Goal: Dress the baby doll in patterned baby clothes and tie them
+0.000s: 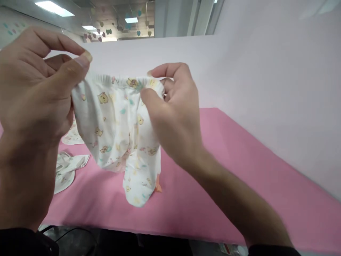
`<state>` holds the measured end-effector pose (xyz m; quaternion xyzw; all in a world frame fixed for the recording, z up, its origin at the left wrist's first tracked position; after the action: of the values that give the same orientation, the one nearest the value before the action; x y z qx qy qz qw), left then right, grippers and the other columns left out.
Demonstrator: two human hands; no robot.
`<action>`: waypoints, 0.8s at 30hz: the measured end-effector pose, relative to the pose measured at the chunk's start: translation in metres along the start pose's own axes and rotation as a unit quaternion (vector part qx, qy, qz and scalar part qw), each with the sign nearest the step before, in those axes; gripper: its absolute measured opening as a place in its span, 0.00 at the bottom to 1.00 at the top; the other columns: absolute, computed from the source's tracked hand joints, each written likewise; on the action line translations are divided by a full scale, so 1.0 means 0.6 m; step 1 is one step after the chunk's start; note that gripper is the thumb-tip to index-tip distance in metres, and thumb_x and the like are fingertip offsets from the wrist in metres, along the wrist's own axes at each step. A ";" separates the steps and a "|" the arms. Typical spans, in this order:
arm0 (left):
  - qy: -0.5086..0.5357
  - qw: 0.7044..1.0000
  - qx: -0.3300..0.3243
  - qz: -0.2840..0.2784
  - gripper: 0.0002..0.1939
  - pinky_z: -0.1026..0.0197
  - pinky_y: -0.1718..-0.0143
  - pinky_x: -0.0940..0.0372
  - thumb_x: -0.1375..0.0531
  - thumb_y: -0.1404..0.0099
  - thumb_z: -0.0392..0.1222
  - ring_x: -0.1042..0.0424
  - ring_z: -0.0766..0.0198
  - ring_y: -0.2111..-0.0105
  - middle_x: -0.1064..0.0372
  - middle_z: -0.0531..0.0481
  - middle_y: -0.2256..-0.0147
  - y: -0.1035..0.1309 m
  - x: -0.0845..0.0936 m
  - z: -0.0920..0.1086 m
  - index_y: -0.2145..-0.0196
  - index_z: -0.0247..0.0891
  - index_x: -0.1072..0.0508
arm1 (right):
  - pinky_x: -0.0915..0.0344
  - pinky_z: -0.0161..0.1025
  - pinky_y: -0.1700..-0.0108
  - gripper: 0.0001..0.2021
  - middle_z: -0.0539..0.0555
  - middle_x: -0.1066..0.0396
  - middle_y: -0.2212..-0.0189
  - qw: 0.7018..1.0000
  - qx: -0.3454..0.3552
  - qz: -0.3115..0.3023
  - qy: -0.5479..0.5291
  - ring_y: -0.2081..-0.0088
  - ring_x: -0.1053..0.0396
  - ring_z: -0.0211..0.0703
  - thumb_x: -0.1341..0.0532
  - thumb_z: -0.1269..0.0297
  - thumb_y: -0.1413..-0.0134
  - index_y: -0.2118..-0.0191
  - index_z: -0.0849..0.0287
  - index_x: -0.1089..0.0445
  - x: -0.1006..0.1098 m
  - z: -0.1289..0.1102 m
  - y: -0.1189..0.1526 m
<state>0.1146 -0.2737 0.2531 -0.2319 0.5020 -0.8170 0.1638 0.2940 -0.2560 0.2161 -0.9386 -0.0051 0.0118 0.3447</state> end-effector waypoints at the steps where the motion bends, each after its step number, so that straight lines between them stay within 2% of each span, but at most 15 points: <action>1: 0.043 0.999 0.015 0.022 0.05 0.65 0.81 0.50 0.35 0.35 0.39 0.43 0.72 0.82 0.39 0.55 0.77 0.005 -0.009 0.009 0.61 0.38 0.26 | 0.40 0.31 0.75 0.10 0.43 0.36 0.71 0.999 -0.016 -0.002 -0.032 0.75 0.34 0.32 0.41 0.72 0.42 0.55 0.54 0.38 -0.009 -0.007 0.008; 2: 0.080 0.996 0.034 0.023 0.05 0.66 0.82 0.50 0.35 0.35 0.39 0.42 0.72 0.82 0.39 0.55 0.77 0.011 -0.018 0.019 0.62 0.38 0.26 | 0.38 0.30 0.75 0.10 0.44 0.35 0.71 0.998 -0.029 -0.012 -0.061 0.74 0.32 0.32 0.41 0.71 0.42 0.55 0.54 0.39 -0.018 -0.014 0.017; 4: 0.124 0.989 0.076 -0.016 0.06 0.65 0.83 0.47 0.36 0.35 0.40 0.40 0.72 0.83 0.37 0.54 0.76 0.023 -0.031 0.042 0.62 0.38 0.27 | 0.30 0.33 0.69 0.12 0.46 0.31 0.66 0.993 -0.033 -0.054 -0.097 0.67 0.27 0.36 0.40 0.71 0.42 0.54 0.54 0.39 -0.031 -0.028 0.036; 6: 0.140 0.983 0.105 -0.050 0.07 0.63 0.82 0.41 0.36 0.35 0.42 0.35 0.69 0.82 0.34 0.53 0.74 0.033 -0.035 0.063 0.61 0.38 0.28 | 0.25 0.39 0.60 0.18 0.47 0.29 0.59 0.993 -0.011 -0.090 -0.076 0.58 0.25 0.41 0.38 0.69 0.45 0.50 0.52 0.40 -0.034 -0.035 0.050; 9: 0.150 0.981 0.108 -0.050 0.04 0.59 0.76 0.34 0.37 0.34 0.40 0.29 0.64 0.76 0.30 0.52 0.70 0.040 -0.033 0.076 0.62 0.40 0.27 | 0.25 0.44 0.56 0.25 0.47 0.30 0.55 0.993 0.030 -0.113 -0.030 0.53 0.26 0.44 0.35 0.68 0.48 0.46 0.50 0.41 -0.027 -0.028 0.055; 11: 0.146 0.984 0.088 -0.050 0.02 0.57 0.69 0.31 0.40 0.31 0.38 0.27 0.62 0.70 0.29 0.51 0.68 0.043 -0.031 0.068 0.64 0.40 0.27 | 0.25 0.41 0.56 0.20 0.47 0.29 0.55 0.993 0.035 -0.103 -0.037 0.54 0.26 0.42 0.37 0.73 0.47 0.49 0.51 0.39 -0.021 -0.015 0.048; 14: 0.098 0.995 0.016 0.019 0.04 0.54 0.55 0.32 0.41 0.31 0.39 0.28 0.59 0.55 0.29 0.50 0.56 0.059 -0.029 0.027 0.59 0.42 0.27 | 0.26 0.37 0.60 0.14 0.47 0.30 0.60 0.996 0.021 -0.074 -0.051 0.57 0.26 0.40 0.42 0.76 0.43 0.54 0.53 0.37 -0.018 0.006 0.033; 15: 0.085 0.994 -0.012 0.064 0.10 0.52 0.49 0.34 0.38 0.33 0.42 0.31 0.57 0.49 0.32 0.50 0.50 0.070 -0.029 0.009 0.53 0.44 0.28 | 0.27 0.37 0.61 0.13 0.47 0.30 0.60 0.996 0.017 -0.068 -0.049 0.57 0.26 0.40 0.44 0.75 0.42 0.53 0.54 0.37 -0.018 0.011 0.028; 16: 0.079 0.994 -0.007 0.074 0.20 0.51 0.46 0.36 0.36 0.36 0.47 0.35 0.54 0.43 0.36 0.48 0.46 0.085 -0.030 -0.012 0.47 0.45 0.31 | 0.27 0.37 0.61 0.13 0.47 0.30 0.60 0.997 0.016 -0.061 -0.043 0.57 0.26 0.40 0.45 0.74 0.41 0.53 0.54 0.37 -0.018 0.015 0.023; 17: 0.090 0.995 0.043 0.028 0.28 0.49 0.44 0.36 0.35 0.37 0.52 0.39 0.52 0.40 0.39 0.47 0.42 0.102 -0.034 -0.034 0.42 0.47 0.36 | 0.27 0.38 0.60 0.13 0.47 0.30 0.59 0.998 0.017 -0.055 -0.037 0.55 0.26 0.41 0.45 0.73 0.40 0.52 0.53 0.37 -0.017 0.017 0.018; 18: 0.134 0.981 0.118 -0.070 0.35 0.49 0.44 0.36 0.34 0.39 0.54 0.41 0.50 0.38 0.43 0.47 0.38 0.123 -0.041 -0.054 0.38 0.49 0.41 | 0.27 0.38 0.59 0.12 0.47 0.30 0.57 0.998 0.021 -0.048 -0.030 0.53 0.27 0.43 0.45 0.73 0.40 0.52 0.53 0.37 -0.017 0.019 0.013; 19: 0.190 0.952 0.182 -0.159 0.41 0.48 0.45 0.34 0.33 0.42 0.56 0.41 0.47 0.37 0.45 0.46 0.36 0.145 -0.047 -0.071 0.36 0.50 0.46 | 0.27 0.39 0.58 0.12 0.48 0.30 0.55 0.999 0.026 -0.039 -0.021 0.51 0.28 0.44 0.45 0.72 0.39 0.52 0.52 0.37 -0.017 0.021 0.007; 21: 0.310 0.860 0.283 -0.290 0.47 0.48 0.48 0.31 0.31 0.45 0.56 0.37 0.44 0.40 0.41 0.44 0.37 0.188 -0.058 -0.091 0.34 0.50 0.50 | 0.27 0.41 0.56 0.10 0.49 0.30 0.53 0.999 0.039 -0.011 0.001 0.49 0.29 0.45 0.44 0.69 0.38 0.52 0.50 0.38 -0.017 0.029 -0.007; 22: 0.353 0.817 0.315 -0.330 0.47 0.49 0.49 0.30 0.31 0.46 0.55 0.35 0.44 0.41 0.38 0.44 0.39 0.206 -0.062 -0.095 0.34 0.51 0.49 | 0.27 0.42 0.55 0.10 0.49 0.30 0.52 0.999 0.044 0.009 0.009 0.49 0.29 0.45 0.44 0.69 0.39 0.53 0.49 0.38 -0.017 0.035 -0.015; 24: 0.380 0.775 0.363 -0.351 0.38 0.50 0.51 0.29 0.31 0.44 0.52 0.30 0.46 0.46 0.30 0.46 0.46 0.230 -0.064 -0.094 0.39 0.48 0.39 | 0.28 0.41 0.55 0.11 0.50 0.31 0.52 0.997 0.049 0.053 0.018 0.50 0.29 0.44 0.43 0.69 0.41 0.54 0.50 0.38 -0.016 0.054 -0.034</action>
<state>0.1211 -0.2735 0.0995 0.0137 0.0736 -0.9609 -0.2667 0.2838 -0.2197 0.2050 -0.9195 0.0510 0.0135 0.3895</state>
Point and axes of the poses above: each hand's wrist, its own y-axis away from the middle knuckle, its own x-axis out of the back of the hand, z = x × y, the point moved 1 cm from there along -y, towards the middle knuckle
